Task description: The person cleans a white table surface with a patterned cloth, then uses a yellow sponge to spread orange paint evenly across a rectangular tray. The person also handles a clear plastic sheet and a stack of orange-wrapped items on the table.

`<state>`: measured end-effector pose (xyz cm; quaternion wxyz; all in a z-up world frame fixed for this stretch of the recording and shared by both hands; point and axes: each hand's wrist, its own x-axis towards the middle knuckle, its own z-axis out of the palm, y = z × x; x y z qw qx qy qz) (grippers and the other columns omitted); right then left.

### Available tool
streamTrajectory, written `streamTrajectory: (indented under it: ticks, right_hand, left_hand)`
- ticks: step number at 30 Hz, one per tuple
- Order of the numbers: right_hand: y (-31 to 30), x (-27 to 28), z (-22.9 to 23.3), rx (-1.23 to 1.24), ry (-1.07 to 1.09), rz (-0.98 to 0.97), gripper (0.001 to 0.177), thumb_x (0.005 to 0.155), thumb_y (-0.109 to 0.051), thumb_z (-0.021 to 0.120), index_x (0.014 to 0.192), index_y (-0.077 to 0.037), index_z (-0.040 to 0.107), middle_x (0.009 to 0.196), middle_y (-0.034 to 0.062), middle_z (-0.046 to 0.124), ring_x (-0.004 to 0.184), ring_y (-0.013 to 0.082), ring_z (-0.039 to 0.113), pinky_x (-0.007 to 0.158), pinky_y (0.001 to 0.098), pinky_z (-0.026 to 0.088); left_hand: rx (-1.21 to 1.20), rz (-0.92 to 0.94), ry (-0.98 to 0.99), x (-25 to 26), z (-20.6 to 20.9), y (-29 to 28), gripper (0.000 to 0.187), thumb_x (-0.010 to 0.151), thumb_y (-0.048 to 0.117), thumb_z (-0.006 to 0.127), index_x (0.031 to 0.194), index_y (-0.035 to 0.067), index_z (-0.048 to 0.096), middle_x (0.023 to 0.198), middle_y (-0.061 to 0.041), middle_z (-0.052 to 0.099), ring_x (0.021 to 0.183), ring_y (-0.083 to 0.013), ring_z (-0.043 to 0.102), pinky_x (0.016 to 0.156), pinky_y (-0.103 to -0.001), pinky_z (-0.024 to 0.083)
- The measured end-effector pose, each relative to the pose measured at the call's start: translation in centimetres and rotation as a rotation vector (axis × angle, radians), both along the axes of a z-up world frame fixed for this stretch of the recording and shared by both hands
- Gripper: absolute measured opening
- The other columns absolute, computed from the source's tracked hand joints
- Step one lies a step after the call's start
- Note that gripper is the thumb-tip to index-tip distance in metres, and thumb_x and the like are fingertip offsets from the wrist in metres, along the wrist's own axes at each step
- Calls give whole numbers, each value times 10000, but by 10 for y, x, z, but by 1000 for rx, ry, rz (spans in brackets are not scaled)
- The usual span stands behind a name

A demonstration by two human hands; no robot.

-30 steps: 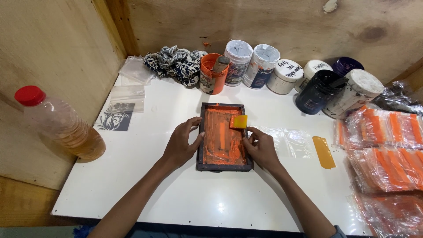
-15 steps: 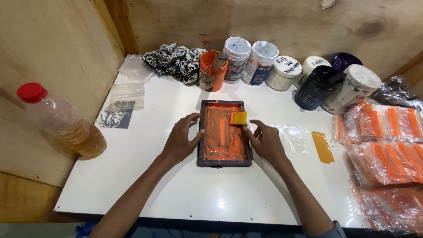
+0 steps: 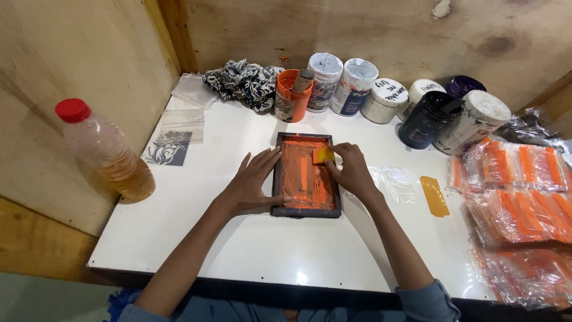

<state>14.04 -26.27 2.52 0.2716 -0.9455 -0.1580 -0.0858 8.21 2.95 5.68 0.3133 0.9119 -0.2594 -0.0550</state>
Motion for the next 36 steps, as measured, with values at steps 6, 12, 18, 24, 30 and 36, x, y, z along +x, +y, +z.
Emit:
streamTrajectory:
  ticks: [6,12,18,24,30,36]
  right_hand:
    - [16,8,3,-79,-96,1,400,856,-20,721,1254,-58,740,1156,198,674,1108,342,611,912,379,567]
    - [29,10,3,-341,-245,24,402,822,-158,844,1214,-137,762,1115,117,708,1089,268,601,932,356,553]
    - [41,2,14,-174,-171,-44,223,879,-190,717,1083,-157,798,889,82,709,927,260,640,812,384,594]
    - [38,4,-2,61,-332,-56,156,883,-203,805,996,-96,793,773,90,729,766,238,684,701,327,591]
    - [37,-10,-1,353,-269,-7,290,884,28,753,1134,-109,700,864,167,723,820,311,722,672,369,606]
    - [34,-20,-3,416,-183,88,276,915,-26,767,1177,-93,715,921,178,749,897,333,734,700,393,626]
  left_hand:
    - [66,-6,-12,-1,-5,1,1253,686,806,714,1623,128,231,1701,-107,235,1576,-325,167,1252,-658,0]
    - [116,-13,-12,-5,-5,1,1310,637,828,728,1626,138,217,1717,-92,192,1587,-300,140,1252,-652,-43]
    - [97,-9,36,-7,-7,1,1366,605,802,772,1638,139,173,1722,-98,173,1588,-301,144,1252,-645,-71]
    - [71,-1,28,-4,-18,0,1382,603,814,777,1644,146,160,1725,-104,168,1590,-302,144,1247,-636,-93]
    - [73,23,-2,0,-32,-1,1389,598,831,773,1650,177,144,1728,-77,164,1586,-292,163,1258,-618,-82]
    - [67,31,-35,1,-40,-1,1348,619,806,783,1648,174,184,1726,-68,186,1582,-283,188,1267,-607,-64]
